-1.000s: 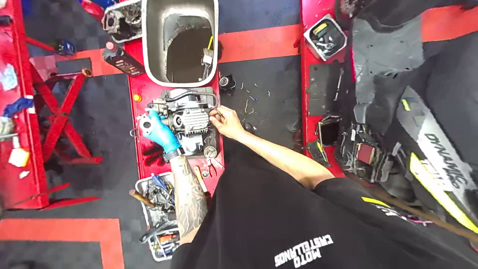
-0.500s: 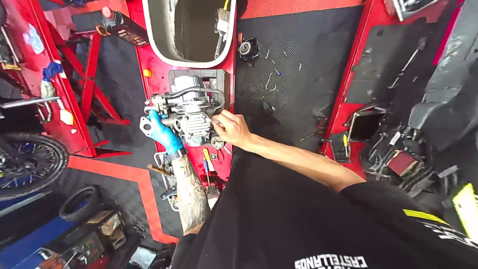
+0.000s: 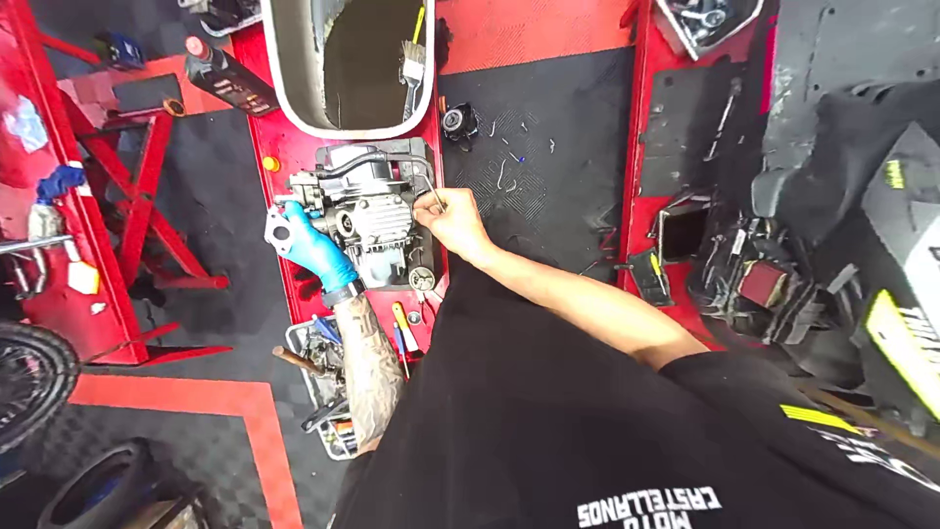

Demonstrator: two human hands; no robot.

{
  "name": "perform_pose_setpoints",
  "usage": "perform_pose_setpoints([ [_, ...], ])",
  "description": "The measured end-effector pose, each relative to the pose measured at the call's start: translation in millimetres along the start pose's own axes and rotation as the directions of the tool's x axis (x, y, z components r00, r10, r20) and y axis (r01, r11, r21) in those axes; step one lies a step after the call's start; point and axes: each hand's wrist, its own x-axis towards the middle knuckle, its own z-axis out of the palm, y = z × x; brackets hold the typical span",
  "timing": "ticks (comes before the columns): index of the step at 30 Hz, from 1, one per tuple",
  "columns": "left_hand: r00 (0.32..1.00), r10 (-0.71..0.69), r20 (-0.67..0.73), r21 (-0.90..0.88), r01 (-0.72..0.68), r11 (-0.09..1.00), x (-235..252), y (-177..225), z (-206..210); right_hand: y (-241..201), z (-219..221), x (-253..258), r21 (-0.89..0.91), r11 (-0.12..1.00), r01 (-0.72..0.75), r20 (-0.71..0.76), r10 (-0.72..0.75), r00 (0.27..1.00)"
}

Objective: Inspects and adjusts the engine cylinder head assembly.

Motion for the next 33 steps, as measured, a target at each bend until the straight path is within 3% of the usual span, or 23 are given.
perform_pose_setpoints([
  [5, 0.999, 0.004, -0.038, -0.020, -0.005, 1.000, -3.2, 2.9, 2.3, -15.0, -4.2, -6.9, -0.164, 0.984, -0.075, 0.014, 0.078, 0.997],
  [13, 1.000, -0.012, -0.022, 0.005, 0.012, 1.000, -2.7, 4.9, 1.2, -15.3, -3.9, -8.1, -0.414, 0.884, 0.218, 0.090, -0.199, 0.976],
  [21, 0.999, -0.035, -0.035, 0.000, 0.035, 0.999, -0.4, 1.3, 0.5, 1.2, -7.1, 2.2, -0.396, 0.762, 0.513, 0.133, -0.505, 0.853],
  [29, 0.999, -0.039, -0.017, -0.015, 0.039, 0.999, 0.2, 0.4, 0.4, 14.1, -10.7, 11.1, -0.363, 0.656, 0.662, 0.174, -0.650, 0.739],
  [33, 0.999, -0.048, -0.010, -0.015, 0.048, 0.999, -0.1, 1.2, 0.6, 13.9, -13.0, 9.2, -0.365, 0.653, 0.664, 0.176, -0.651, 0.738],
])
